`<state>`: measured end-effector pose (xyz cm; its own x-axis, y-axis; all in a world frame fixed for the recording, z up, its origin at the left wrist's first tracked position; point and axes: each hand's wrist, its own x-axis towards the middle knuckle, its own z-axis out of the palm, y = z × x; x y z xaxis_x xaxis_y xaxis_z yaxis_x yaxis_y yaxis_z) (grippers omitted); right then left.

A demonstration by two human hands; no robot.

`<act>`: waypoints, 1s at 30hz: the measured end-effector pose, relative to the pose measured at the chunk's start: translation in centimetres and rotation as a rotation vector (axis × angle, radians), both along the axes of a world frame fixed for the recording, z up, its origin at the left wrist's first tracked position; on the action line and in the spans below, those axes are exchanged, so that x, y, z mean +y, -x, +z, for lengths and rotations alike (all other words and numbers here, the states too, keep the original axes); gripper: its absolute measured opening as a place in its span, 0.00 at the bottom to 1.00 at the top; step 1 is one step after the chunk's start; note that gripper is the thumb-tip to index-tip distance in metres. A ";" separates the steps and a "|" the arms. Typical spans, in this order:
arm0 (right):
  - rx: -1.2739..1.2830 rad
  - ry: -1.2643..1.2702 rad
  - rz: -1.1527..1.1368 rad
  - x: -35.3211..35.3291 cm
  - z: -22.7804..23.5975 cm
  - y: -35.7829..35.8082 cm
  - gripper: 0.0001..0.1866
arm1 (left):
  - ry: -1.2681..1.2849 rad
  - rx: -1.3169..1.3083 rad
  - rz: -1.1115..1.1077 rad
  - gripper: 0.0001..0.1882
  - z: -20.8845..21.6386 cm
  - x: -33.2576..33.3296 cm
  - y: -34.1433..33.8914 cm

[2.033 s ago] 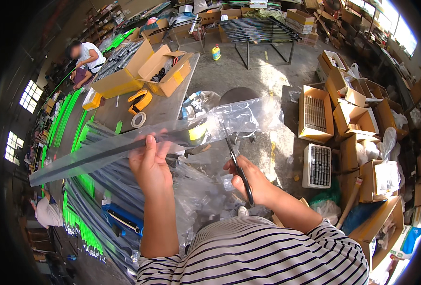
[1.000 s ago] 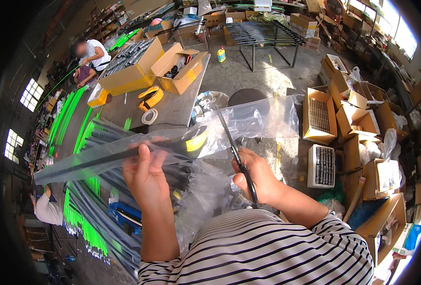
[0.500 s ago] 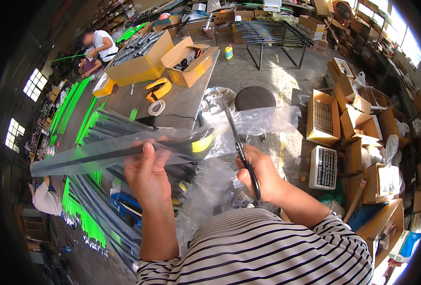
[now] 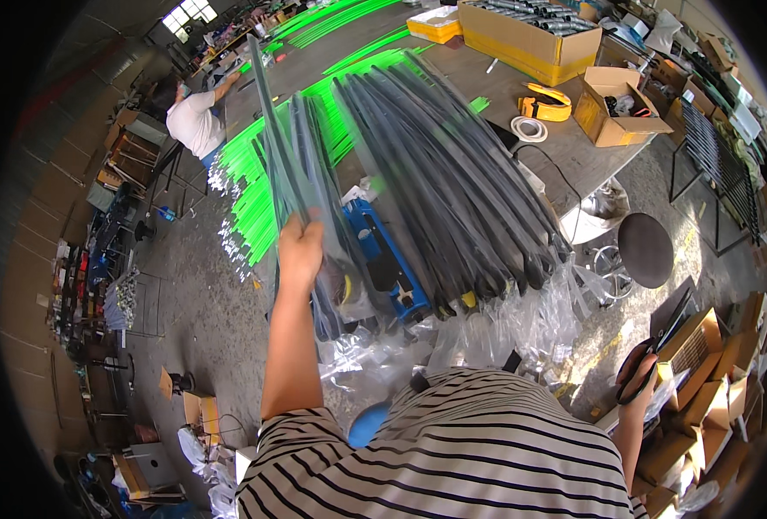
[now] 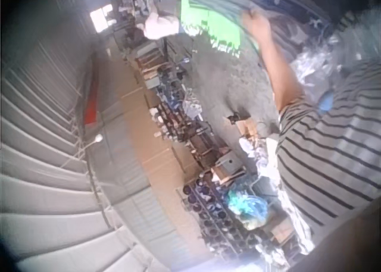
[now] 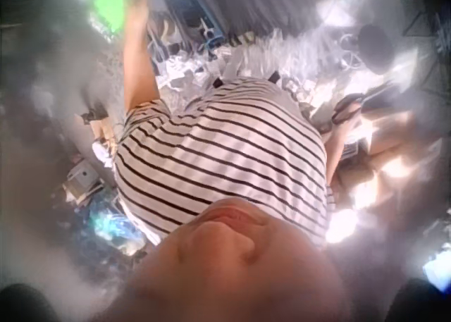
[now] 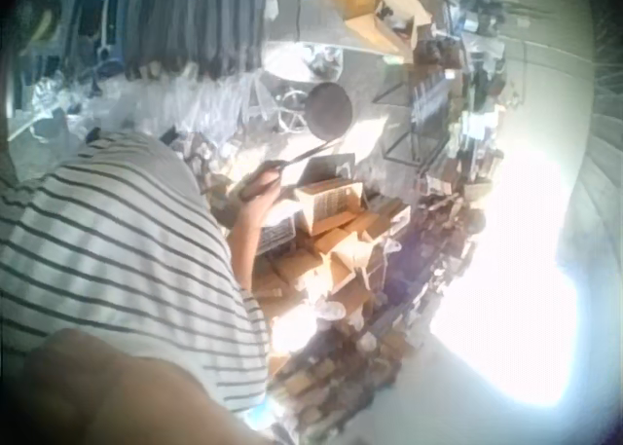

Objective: The person uses scissors to cut a long strip of clear plastic packaging material. They hold the plastic with their left hand and cut it into smaller pieces with their right hand, repeating the action continuously.

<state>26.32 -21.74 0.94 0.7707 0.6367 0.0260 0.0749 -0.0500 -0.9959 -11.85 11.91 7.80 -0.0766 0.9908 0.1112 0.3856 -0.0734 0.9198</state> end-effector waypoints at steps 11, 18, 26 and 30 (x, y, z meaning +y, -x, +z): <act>0.057 0.069 -0.020 1.3 0.1 -0.1 0.33 | -0.288 0.901 0.062 0.15 -8.8 0.3 -0.2; 0.100 0.145 -0.083 -1.7 -0.1 0.8 0.34 | -0.156 0.377 -0.437 0.16 -3.7 -3.5 -15.7; 0.084 0.103 -0.234 -6.7 -0.3 1.1 0.33 | 0.566 0.297 -0.369 0.16 -14.6 -1.1 -21.2; 0.104 0.091 -0.275 -7.9 -0.4 1.4 0.33 | 0.674 0.052 -0.298 0.09 -15.5 0.0 -21.0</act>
<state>24.91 -29.63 0.58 0.9099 0.4000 -0.1099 -0.0560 -0.1441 -0.9880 9.13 11.87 -7.72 0.1950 0.8233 -0.5331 0.4816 0.3931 0.7833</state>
